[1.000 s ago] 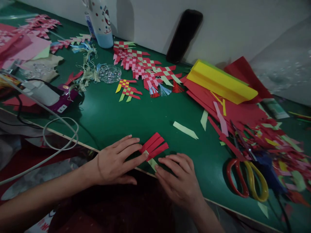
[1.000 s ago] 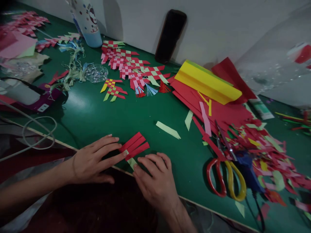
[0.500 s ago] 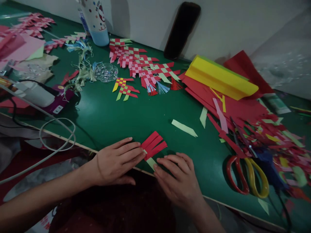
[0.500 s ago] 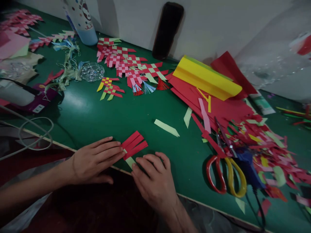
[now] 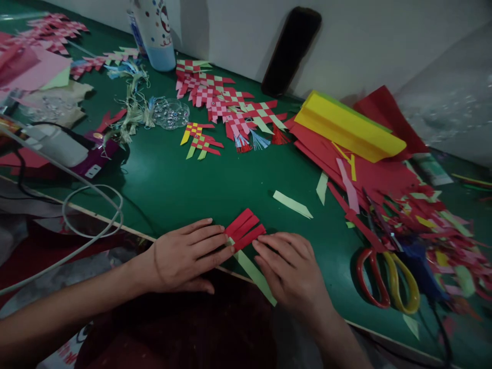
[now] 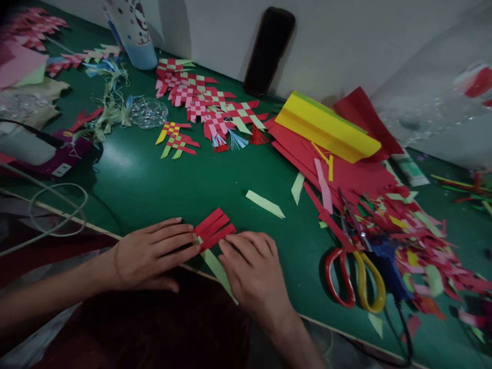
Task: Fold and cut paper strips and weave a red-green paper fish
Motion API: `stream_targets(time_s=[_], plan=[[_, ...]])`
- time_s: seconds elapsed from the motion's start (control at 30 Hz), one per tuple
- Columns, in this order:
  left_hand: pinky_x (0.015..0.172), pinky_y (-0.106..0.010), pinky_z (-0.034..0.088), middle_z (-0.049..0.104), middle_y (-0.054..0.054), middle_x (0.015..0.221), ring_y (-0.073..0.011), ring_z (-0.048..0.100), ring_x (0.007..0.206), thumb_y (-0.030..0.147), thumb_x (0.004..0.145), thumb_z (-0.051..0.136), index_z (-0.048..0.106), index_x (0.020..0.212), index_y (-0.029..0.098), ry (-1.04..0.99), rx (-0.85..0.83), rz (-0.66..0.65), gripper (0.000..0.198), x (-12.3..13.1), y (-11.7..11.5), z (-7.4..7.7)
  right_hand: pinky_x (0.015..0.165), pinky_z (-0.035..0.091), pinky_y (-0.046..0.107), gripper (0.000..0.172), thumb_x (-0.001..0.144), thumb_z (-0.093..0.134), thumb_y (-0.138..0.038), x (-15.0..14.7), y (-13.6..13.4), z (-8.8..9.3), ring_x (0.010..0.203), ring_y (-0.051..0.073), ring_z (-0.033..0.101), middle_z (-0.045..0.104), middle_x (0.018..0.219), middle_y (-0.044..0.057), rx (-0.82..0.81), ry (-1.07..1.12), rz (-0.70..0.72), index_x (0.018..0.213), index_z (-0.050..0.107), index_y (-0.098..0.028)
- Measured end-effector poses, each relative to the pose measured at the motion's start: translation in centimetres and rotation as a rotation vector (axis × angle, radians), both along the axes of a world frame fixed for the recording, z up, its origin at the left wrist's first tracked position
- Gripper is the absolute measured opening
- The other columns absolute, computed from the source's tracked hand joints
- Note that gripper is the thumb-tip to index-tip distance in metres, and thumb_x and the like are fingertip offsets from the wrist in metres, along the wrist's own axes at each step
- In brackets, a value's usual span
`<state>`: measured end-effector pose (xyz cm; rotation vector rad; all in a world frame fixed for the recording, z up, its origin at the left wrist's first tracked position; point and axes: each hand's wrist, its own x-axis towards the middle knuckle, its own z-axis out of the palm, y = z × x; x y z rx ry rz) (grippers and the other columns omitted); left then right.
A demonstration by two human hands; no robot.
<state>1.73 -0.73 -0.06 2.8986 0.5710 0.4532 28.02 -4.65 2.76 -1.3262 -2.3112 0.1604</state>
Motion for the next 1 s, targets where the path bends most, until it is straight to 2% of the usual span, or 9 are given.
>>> stream_targets(time_s=[0.2,0.43,0.6,0.7,0.83,1.0], plan=[[0.115,-0.047,0.03,0.058,-0.013,0.131,-0.0288,0.047,0.128,0.061,0.089,0.048,0.049,0.135,0.01,-0.01,0.025,-0.008,0.069,0.0,0.1,-0.1,0.087,0.042,0.04,0.018,0.09,0.058,-0.021,0.1,1.1,-0.1,0.101,0.023,0.057,0.071,0.104,0.004,0.027,-0.078,0.007,0.105,0.069,-0.023],[0.116,-0.046,0.029,0.059,-0.012,0.131,-0.0271,0.047,0.128,0.061,0.09,0.046,0.049,0.135,0.01,-0.006,0.027,-0.011,0.068,-0.1,0.2,-0.1,0.086,0.042,0.039,0.018,0.089,0.059,-0.018,-0.1,1.3,-0.3,0.099,0.022,0.056,0.071,0.104,0.005,0.052,-0.091,0.024,0.104,0.068,-0.022],[0.115,-0.047,0.03,0.058,-0.011,0.131,-0.0275,0.047,0.128,0.059,0.089,0.05,0.046,0.138,0.014,-0.019,0.029,-0.016,0.067,-0.1,0.2,-0.2,0.089,0.043,0.039,0.02,0.089,0.059,-0.019,0.4,1.3,-0.4,0.103,0.022,0.057,0.07,0.105,0.005,-0.01,-0.054,0.022,0.105,0.069,-0.023],[0.114,-0.047,0.031,0.058,-0.011,0.132,-0.0276,0.047,0.128,0.059,0.088,0.051,0.046,0.139,0.016,-0.018,0.024,-0.017,0.066,-0.1,0.2,-0.3,0.09,0.045,0.04,0.022,0.09,0.057,-0.022,0.7,1.9,-0.4,0.102,0.022,0.058,0.07,0.105,0.007,-0.02,-0.021,-0.022,0.11,0.067,-0.021],[0.114,-0.047,0.03,0.059,-0.011,0.13,-0.0279,0.048,0.127,0.06,0.089,0.048,0.046,0.139,0.016,-0.009,0.044,-0.023,0.066,-0.1,0.3,-0.3,0.09,0.047,0.044,0.031,0.093,0.051,-0.033,0.5,3.8,-0.3,0.103,0.026,0.058,0.067,0.108,0.011,-0.056,-0.026,-0.148,0.118,0.062,-0.017],[0.115,-0.046,0.03,0.06,-0.01,0.129,-0.0273,0.049,0.126,0.059,0.091,0.046,0.048,0.137,0.015,-0.018,0.059,-0.017,0.063,0.0,0.3,-0.2,0.091,0.046,0.048,0.025,0.09,0.053,-0.035,-0.7,5.4,-0.1,0.107,0.028,0.053,0.062,0.11,0.011,-0.197,-0.066,-0.182,0.106,0.063,-0.019]])
